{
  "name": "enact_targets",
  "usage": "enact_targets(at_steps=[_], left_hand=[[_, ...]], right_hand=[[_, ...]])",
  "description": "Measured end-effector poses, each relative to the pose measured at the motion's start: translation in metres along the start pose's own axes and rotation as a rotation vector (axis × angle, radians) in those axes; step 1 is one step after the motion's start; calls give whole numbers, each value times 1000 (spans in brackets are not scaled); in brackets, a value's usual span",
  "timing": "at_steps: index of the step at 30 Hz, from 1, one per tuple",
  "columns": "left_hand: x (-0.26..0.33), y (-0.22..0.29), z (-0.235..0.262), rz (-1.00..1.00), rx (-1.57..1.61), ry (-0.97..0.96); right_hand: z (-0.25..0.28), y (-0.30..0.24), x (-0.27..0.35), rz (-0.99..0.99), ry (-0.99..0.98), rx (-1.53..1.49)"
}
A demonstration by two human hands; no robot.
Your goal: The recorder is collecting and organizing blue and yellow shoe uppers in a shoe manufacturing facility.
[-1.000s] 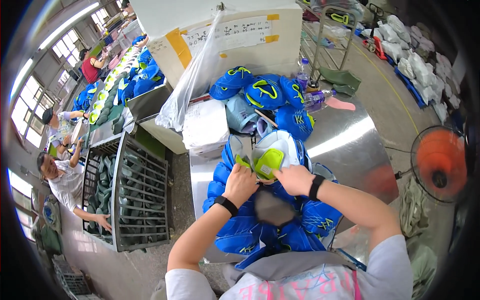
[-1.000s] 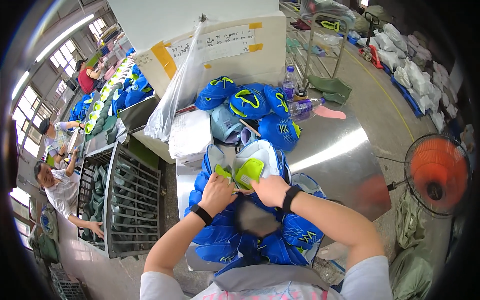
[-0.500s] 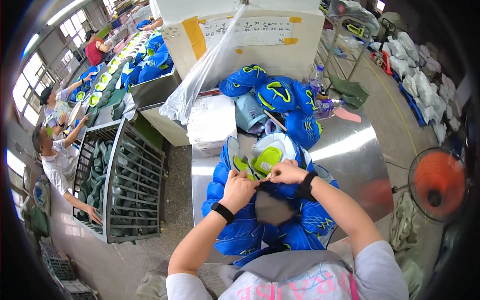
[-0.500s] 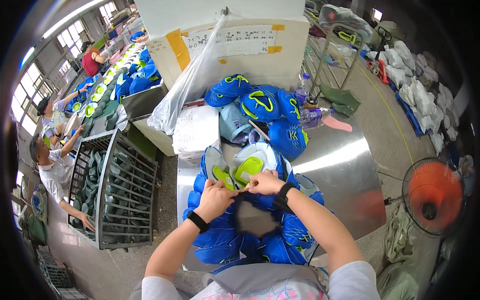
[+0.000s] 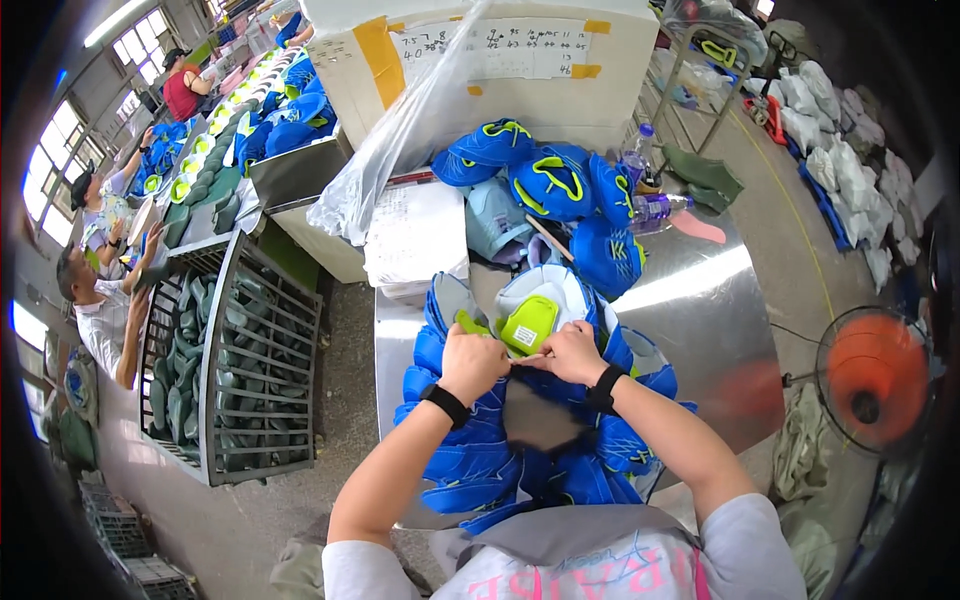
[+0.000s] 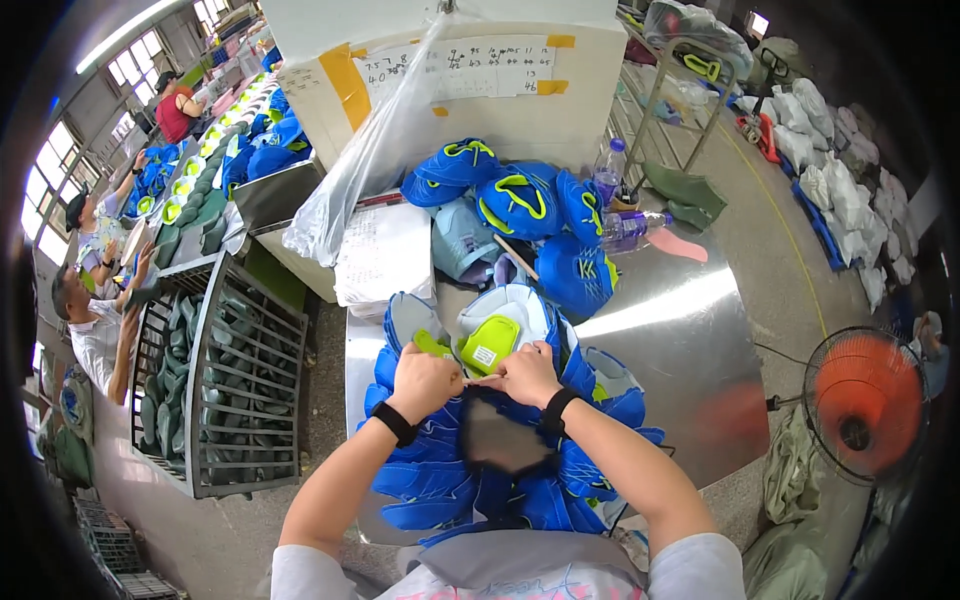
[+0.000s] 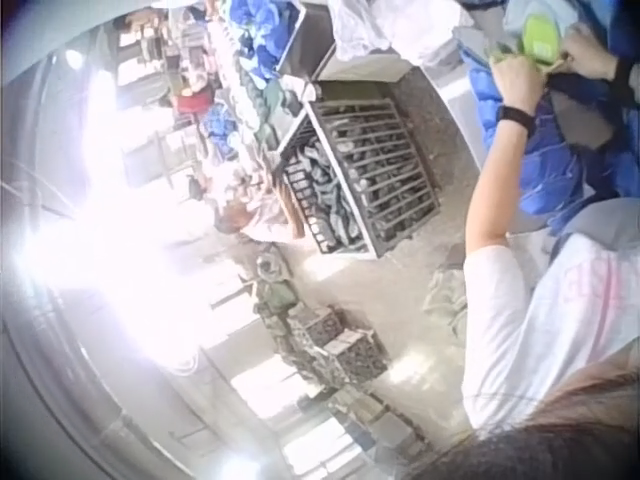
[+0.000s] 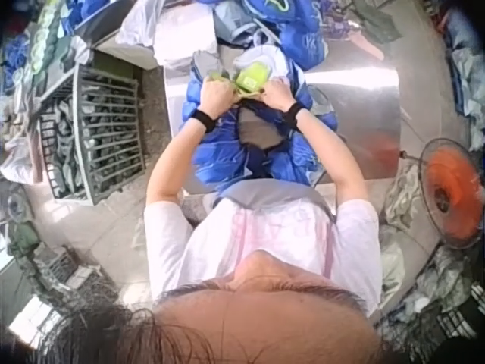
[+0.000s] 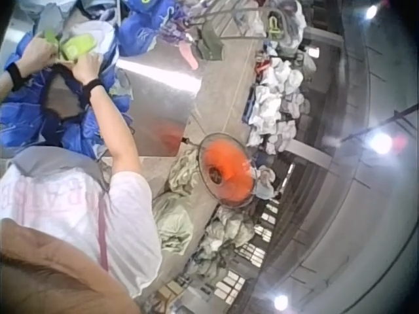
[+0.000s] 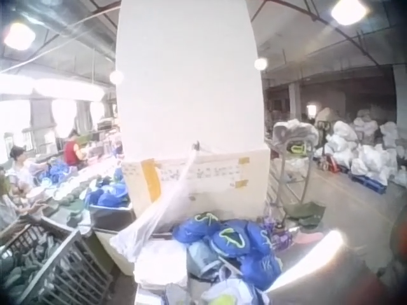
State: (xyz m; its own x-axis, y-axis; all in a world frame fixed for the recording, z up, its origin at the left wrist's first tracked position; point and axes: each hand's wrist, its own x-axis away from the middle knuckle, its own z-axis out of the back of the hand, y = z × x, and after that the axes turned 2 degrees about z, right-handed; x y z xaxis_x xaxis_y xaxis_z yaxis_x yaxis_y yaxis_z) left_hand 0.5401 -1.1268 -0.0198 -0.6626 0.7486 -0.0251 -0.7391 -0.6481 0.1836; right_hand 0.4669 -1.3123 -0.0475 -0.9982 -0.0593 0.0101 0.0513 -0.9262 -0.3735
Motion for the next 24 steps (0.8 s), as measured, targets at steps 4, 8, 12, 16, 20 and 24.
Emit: enact_targets(at_steps=[4,8,12,16,20,24], left_hand=[[-5,21,3,-99,-137,-43],[-8,18,-9,0,-129,22],[0,13,1,4,-10,71],[11,16,-4,-34,-190,6],[9,23,-5,-48,-144,56],[8,19,-5,-58,-57,78]], right_hand=[[17,-3,-9,-151,-223,-251],[19,7,-6,-73,-197,-345],[20,12,0,35,-226,-267],[40,0,14,-24,-319,-959],[27,6,35,-133,-198,-1328],[33,12,21,242,-177,-1131]])
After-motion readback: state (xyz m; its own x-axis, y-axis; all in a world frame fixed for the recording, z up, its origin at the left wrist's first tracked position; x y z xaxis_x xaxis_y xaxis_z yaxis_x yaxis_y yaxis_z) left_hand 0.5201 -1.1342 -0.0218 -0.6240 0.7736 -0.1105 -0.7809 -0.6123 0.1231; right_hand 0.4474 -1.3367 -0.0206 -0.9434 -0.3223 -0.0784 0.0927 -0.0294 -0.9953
